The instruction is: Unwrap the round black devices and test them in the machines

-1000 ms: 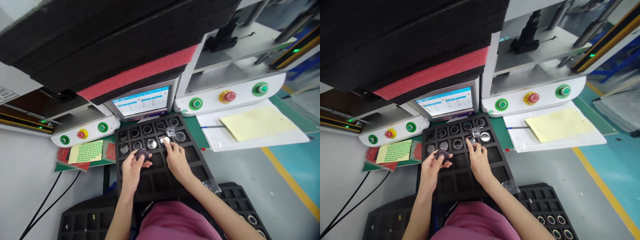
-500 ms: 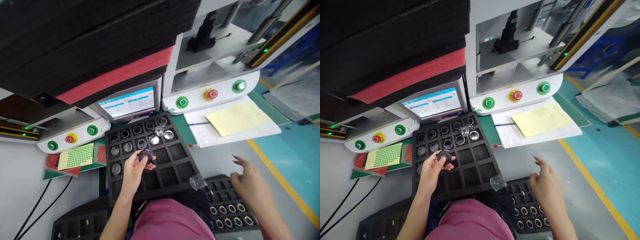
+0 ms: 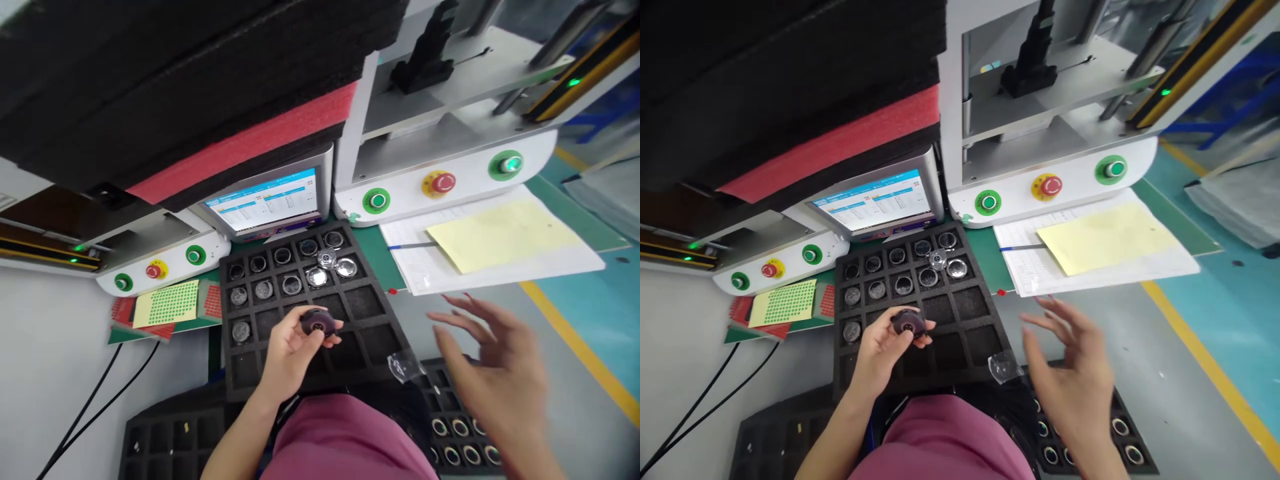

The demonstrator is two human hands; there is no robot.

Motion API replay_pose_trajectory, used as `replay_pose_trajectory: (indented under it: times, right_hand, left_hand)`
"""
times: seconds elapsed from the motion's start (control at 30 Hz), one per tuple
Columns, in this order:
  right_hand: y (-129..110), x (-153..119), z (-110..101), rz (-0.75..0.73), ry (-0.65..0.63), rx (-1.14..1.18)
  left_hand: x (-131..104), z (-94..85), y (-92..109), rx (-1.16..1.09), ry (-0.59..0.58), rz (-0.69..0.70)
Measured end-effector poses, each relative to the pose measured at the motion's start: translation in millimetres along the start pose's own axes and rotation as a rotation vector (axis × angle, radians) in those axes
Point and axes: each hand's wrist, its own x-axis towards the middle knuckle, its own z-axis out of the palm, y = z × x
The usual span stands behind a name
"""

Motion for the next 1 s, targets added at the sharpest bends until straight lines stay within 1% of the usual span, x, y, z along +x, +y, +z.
replay_pose_trajectory:
  times: [0.07,0.13,0.2,0.27,0.4,0.5,0.57,0.7,0.8,0.87,0.9,0.97,1.0]
  right_hand:
    - [-30.4,-0.4,18.6,-0.041,-0.040,0.211]
    - [-54.6,0.6,33.3,-0.087,-0.130,0.337]
    - [-70.0,0.7,43.3,-0.118,-0.248,0.404]
    - [-77.4,-1.9,49.4,-0.128,-0.329,0.414]
    - [-79.7,-12.9,53.2,-0.116,-0.334,0.355]
    - [-80.1,-19.1,52.0,-0.111,-0.361,0.320]
    - [-81.2,-20.6,50.6,-0.168,-0.371,0.302]
    - [-85.3,-23.0,45.5,-0.362,-0.375,0.351]
    - [-90.2,-27.0,37.5,-0.400,-0.419,0.415]
    - [-90.3,-24.1,33.5,-0.375,-0.454,0.451]
    - [-87.5,-18.4,33.5,-0.341,-0.442,0.466]
    - [-73.8,3.5,39.6,-0.194,-0.361,0.476]
    - [-63.0,18.8,45.5,-0.069,-0.321,0.473]
  left_hand:
    - [-5.1,4.5,0.8,0.025,-0.008,0.015]
    - [-9.9,6.4,1.0,0.054,-0.008,0.014]
    - [-14.4,6.3,1.0,0.084,-0.010,0.012]
    - [-18.4,5.7,1.1,0.133,-0.013,0.025]
    - [-22.1,5.8,1.9,0.255,0.018,0.058]
    - [-21.8,5.3,1.8,0.249,0.010,0.046]
    - [-21.5,4.5,1.5,0.223,0.001,0.034]
    - [-19.9,4.1,-0.3,0.223,-0.003,0.020]
    - [-15.0,4.5,-4.8,0.185,0.021,-0.057]
    - [-10.3,3.2,-8.5,0.157,0.079,-0.107]
    - [-7.9,1.9,-9.8,0.147,0.105,-0.118]
    - [-4.5,-1.9,-10.5,0.127,0.137,-0.125]
    - [-3.7,-3.9,-9.8,0.117,0.142,-0.126]
